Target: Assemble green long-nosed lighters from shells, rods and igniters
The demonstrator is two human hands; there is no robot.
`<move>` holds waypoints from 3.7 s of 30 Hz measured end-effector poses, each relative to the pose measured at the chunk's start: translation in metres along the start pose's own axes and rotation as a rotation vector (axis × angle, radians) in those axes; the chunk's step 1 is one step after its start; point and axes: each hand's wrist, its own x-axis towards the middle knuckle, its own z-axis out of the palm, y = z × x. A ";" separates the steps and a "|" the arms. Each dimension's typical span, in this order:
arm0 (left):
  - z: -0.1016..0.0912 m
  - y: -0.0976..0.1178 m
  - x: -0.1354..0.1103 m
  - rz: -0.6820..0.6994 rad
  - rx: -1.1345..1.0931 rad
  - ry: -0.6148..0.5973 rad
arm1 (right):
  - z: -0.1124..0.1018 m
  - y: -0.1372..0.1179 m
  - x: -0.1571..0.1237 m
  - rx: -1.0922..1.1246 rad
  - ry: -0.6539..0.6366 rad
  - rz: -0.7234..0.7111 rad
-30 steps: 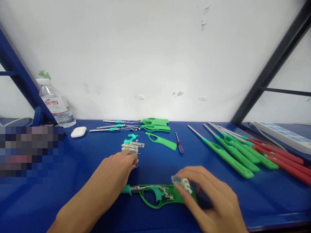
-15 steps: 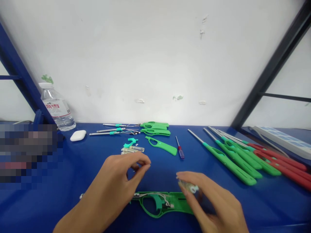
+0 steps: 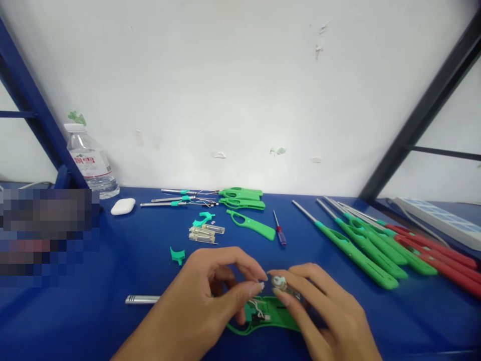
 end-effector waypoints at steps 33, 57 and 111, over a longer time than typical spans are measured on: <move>0.016 -0.031 -0.007 0.772 0.774 0.164 | -0.009 -0.014 -0.002 0.061 -0.087 0.036; 0.023 -0.023 -0.003 0.890 0.724 0.209 | -0.012 -0.013 -0.004 0.005 -0.192 0.044; 0.013 -0.039 0.007 0.328 0.981 -0.162 | -0.007 0.008 -0.004 0.164 -0.025 0.267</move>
